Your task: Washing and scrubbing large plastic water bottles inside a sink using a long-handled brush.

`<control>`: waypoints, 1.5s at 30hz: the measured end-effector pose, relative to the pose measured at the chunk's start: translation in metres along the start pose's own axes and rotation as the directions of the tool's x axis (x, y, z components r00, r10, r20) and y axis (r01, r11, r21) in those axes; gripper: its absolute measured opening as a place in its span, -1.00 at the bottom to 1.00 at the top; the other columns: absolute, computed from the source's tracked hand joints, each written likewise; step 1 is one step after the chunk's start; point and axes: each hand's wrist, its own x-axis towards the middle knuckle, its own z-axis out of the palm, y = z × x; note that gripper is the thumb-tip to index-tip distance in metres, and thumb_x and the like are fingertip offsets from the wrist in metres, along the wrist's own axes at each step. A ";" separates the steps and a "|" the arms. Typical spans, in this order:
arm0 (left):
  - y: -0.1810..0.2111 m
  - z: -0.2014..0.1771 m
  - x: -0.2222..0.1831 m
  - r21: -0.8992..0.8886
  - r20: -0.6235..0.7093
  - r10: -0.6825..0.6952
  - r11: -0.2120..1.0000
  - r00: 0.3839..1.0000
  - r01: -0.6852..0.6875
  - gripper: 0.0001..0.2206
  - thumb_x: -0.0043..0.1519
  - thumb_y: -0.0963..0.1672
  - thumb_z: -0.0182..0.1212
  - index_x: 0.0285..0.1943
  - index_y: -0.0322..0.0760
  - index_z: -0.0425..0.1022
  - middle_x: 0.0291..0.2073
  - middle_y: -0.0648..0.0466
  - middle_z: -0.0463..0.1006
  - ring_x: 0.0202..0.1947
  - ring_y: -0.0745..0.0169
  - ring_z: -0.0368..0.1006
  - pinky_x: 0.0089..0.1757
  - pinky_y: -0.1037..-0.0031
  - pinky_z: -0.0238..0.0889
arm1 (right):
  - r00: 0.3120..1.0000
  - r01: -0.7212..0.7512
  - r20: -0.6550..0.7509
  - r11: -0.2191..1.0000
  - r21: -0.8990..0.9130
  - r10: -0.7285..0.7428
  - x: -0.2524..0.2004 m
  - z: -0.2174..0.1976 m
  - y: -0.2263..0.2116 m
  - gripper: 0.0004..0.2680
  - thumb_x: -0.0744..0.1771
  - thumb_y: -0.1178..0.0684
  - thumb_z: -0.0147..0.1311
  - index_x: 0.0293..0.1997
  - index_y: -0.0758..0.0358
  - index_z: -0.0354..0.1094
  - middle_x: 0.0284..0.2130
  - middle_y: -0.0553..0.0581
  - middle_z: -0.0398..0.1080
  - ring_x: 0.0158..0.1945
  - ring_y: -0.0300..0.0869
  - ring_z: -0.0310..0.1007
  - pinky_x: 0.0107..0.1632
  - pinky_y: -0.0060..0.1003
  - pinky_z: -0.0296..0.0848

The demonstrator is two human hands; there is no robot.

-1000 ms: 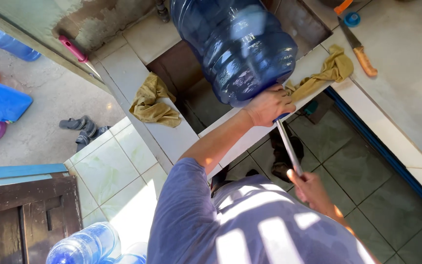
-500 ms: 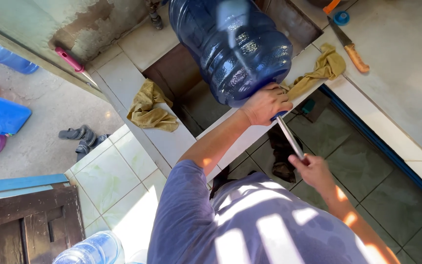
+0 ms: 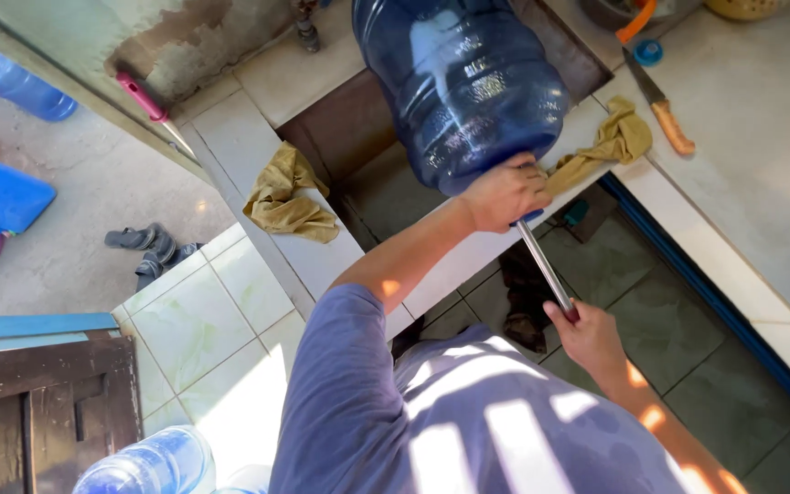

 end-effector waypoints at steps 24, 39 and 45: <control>0.003 0.009 0.007 -0.162 0.079 -0.018 0.986 0.997 0.030 -0.56 -0.26 -0.09 0.44 -0.14 0.00 0.49 -0.32 0.14 0.48 -0.13 0.10 0.46 -0.02 0.30 0.25 | 0.765 -0.559 0.356 0.828 -0.047 0.537 0.000 -0.030 0.015 -0.52 0.30 -0.33 0.22 -0.57 0.42 0.39 -0.69 0.12 0.35 -0.62 -0.15 0.31 -0.49 -0.12 0.34; 0.005 -0.003 0.018 -0.077 -0.010 0.040 0.996 0.999 -0.041 -0.53 -0.19 -0.15 0.39 -0.03 -0.09 0.47 -0.23 0.05 0.52 -0.05 0.03 0.48 0.02 0.17 0.25 | 0.935 -0.346 0.111 0.936 0.068 0.338 -0.031 -0.001 0.023 -0.56 0.30 -0.25 0.18 -0.70 0.31 0.24 -0.83 0.04 0.21 -0.71 -0.28 0.16 -0.59 -0.26 0.19; 0.010 0.009 0.011 -0.145 0.280 -0.056 0.984 0.958 0.100 -0.55 -0.25 -0.12 0.42 -0.10 -0.02 0.56 -0.43 0.00 0.56 -0.24 -0.07 0.54 -0.13 0.19 0.32 | 0.608 -0.778 0.729 0.422 0.466 0.316 -0.033 0.015 0.046 -0.73 0.33 -0.22 0.24 -0.48 0.05 0.34 -0.71 -0.06 0.27 -0.66 -0.29 0.15 -0.61 -0.29 0.09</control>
